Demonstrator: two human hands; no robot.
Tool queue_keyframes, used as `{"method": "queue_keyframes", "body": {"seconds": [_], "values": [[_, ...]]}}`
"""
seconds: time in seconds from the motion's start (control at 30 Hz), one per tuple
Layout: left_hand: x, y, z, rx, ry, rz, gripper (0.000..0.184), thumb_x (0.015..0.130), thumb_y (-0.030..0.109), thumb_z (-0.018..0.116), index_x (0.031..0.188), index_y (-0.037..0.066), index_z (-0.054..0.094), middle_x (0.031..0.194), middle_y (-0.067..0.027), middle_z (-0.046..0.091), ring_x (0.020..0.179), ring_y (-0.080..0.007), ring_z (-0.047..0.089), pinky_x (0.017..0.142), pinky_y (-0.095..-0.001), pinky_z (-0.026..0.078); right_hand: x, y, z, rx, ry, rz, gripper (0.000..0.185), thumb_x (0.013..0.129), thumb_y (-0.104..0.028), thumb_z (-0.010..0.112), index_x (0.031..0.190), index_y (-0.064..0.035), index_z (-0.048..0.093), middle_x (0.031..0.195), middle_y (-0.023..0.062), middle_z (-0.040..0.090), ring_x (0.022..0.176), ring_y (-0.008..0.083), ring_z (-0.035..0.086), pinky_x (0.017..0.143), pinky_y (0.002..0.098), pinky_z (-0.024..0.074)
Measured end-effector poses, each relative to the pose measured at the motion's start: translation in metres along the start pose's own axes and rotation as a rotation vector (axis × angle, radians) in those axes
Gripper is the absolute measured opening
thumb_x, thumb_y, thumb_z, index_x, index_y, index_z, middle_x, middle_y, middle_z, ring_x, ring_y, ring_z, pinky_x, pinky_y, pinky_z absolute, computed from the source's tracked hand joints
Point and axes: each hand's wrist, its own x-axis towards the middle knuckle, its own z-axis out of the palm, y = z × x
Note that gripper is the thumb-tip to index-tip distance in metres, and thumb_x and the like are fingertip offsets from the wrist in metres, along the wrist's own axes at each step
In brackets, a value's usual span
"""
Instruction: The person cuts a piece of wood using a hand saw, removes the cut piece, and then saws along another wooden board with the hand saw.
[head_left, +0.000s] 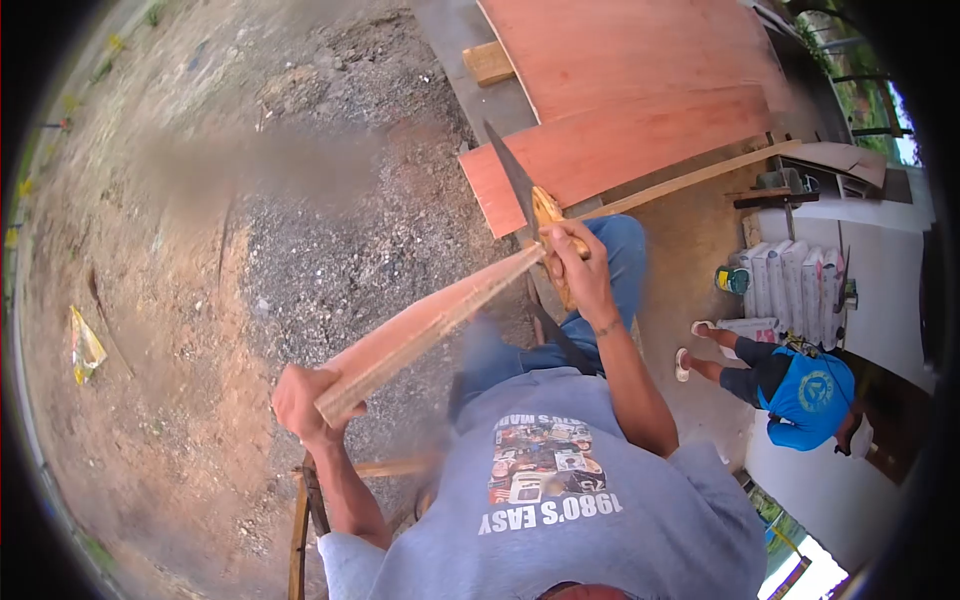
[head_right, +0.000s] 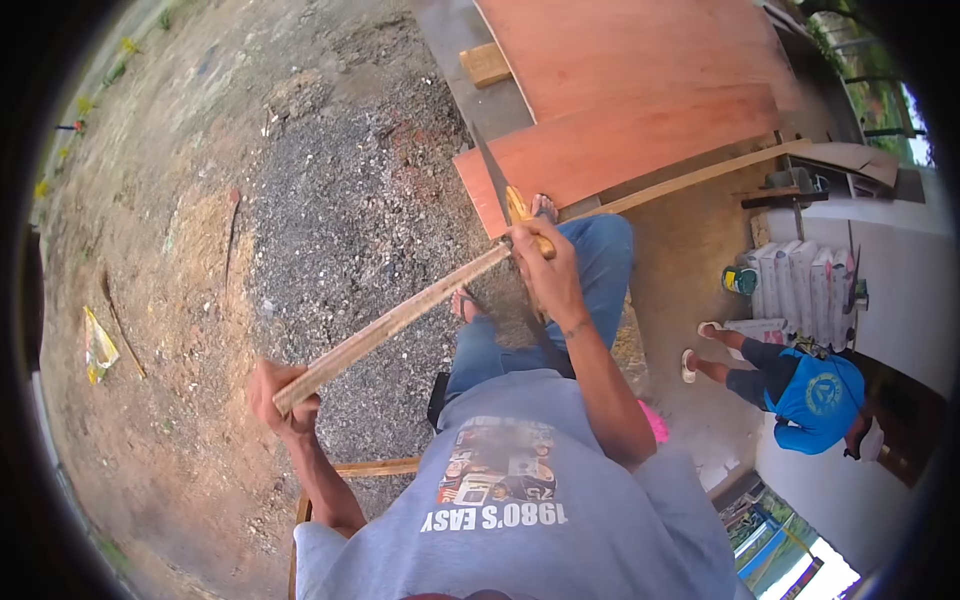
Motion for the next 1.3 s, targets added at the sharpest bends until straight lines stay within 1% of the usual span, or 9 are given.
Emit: {"method": "queue_keyframes", "body": {"seconds": [0.13,0.2,0.27,0.33,0.6,0.63,0.87,1.03,1.3], "values": [[-0.009,0.028,-0.009,-0.029,0.040,0.091,0.070,0.081,0.075,0.063,0.077,0.005,0.068,0.064,-0.0051,0.061,0.057,-0.0182,0.058,0.051,-0.0323,0.041,-0.012,-0.015,0.003,0.148,-0.078,0.085,0.023,0.102,-0.026,0.059,0.091,-0.0068,0.063,0.063,-0.0035,0.051,0.050,0.0038,0.044,0.045,0.0211,0.0344],[-0.016,0.038,-0.010,-0.024,0.039,0.162,0.066,0.078,0.071,0.069,0.078,0.005,0.067,0.065,-0.0061,0.063,0.058,-0.0184,0.058,0.052,-0.0320,0.042,-0.015,-0.009,-0.002,0.196,-0.005,0.128,0.020,0.100,-0.023,0.060,0.089,-0.0062,0.063,0.075,-0.0015,0.055,0.067,0.0074,0.051,0.062,0.0244,0.0423],[-0.014,0.055,-0.016,-0.045,-0.025,0.253,0.031,0.074,0.034,0.075,0.084,0.005,0.069,0.074,-0.0060,0.066,0.061,-0.0193,0.060,0.054,-0.0315,0.044,-0.018,-0.004,-0.004,0.303,0.083,0.162,0.019,0.098,-0.021,0.059,0.088,-0.0061,0.062,0.082,-0.0001,0.058,0.076,0.0097,0.055,0.071,0.0266,0.0466],[-0.016,0.065,-0.018,-0.047,-0.068,0.313,0.021,0.068,0.009,0.070,0.088,0.006,0.069,0.082,-0.0045,0.067,0.065,-0.0190,0.062,0.055,-0.0309,0.045,-0.021,-0.001,-0.003,0.469,0.180,0.188,0.018,0.098,-0.020,0.057,0.087,-0.0067,0.062,0.083,0.0004,0.058,0.078,0.0108,0.056,0.073,0.0277,0.0471],[-0.028,0.066,-0.014,-0.113,-0.203,0.468,0.033,0.064,0.010,0.069,0.097,0.010,0.071,0.093,-0.0017,0.071,0.071,-0.0151,0.063,0.059,-0.0278,0.046,-0.059,0.015,-0.020,0.519,0.235,0.190,0.009,0.094,-0.017,0.060,0.095,-0.0078,0.061,0.087,0.0025,0.060,0.082,0.0116,0.059,0.075,0.0274,0.0483],[-0.029,0.067,-0.010,-0.151,-0.217,0.485,0.015,0.083,0.015,0.066,0.093,0.007,0.072,0.089,-0.0047,0.072,0.071,-0.0185,0.066,0.059,-0.0305,0.049,-0.063,0.015,-0.021,0.457,0.264,0.147,0.007,0.092,-0.014,0.061,0.096,-0.0075,0.062,0.088,0.0022,0.061,0.082,0.0112,0.058,0.074,0.0268,0.0473],[-0.023,0.083,0.021,-0.260,-0.368,0.548,0.024,0.082,0.027,0.073,0.096,0.008,0.073,0.094,-0.0044,0.074,0.076,-0.0205,0.069,0.063,-0.0327,0.051,-0.087,0.073,-0.059,0.480,0.524,0.108,0.008,0.090,-0.011,0.060,0.097,-0.0072,0.062,0.084,0.0024,0.061,0.075,0.0102,0.058,0.064,0.0248,0.0468],[-0.024,0.076,0.057,-0.433,-0.347,0.300,0.051,0.081,0.052,0.077,0.093,0.003,0.074,0.082,-0.0099,0.071,0.072,-0.0242,0.067,0.064,-0.0355,0.050,-0.140,0.134,-0.087,0.588,0.539,0.243,0.013,0.089,-0.010,0.059,0.101,-0.0071,0.064,0.081,0.0043,0.060,0.068,0.0111,0.057,0.056,0.0250,0.0446],[-0.041,0.097,0.065,-0.354,-0.419,0.044,0.043,0.085,0.040,0.075,0.095,-0.002,0.071,0.083,-0.0132,0.066,0.073,-0.0271,0.062,0.067,-0.0374,0.048,-0.249,0.211,-0.092,0.471,0.595,0.375,0.034,0.089,-0.007,0.058,0.122,-0.0032,0.061,0.073,0.0039,0.059,0.057,0.0112,0.052,0.050,0.0275,0.0411]]}}
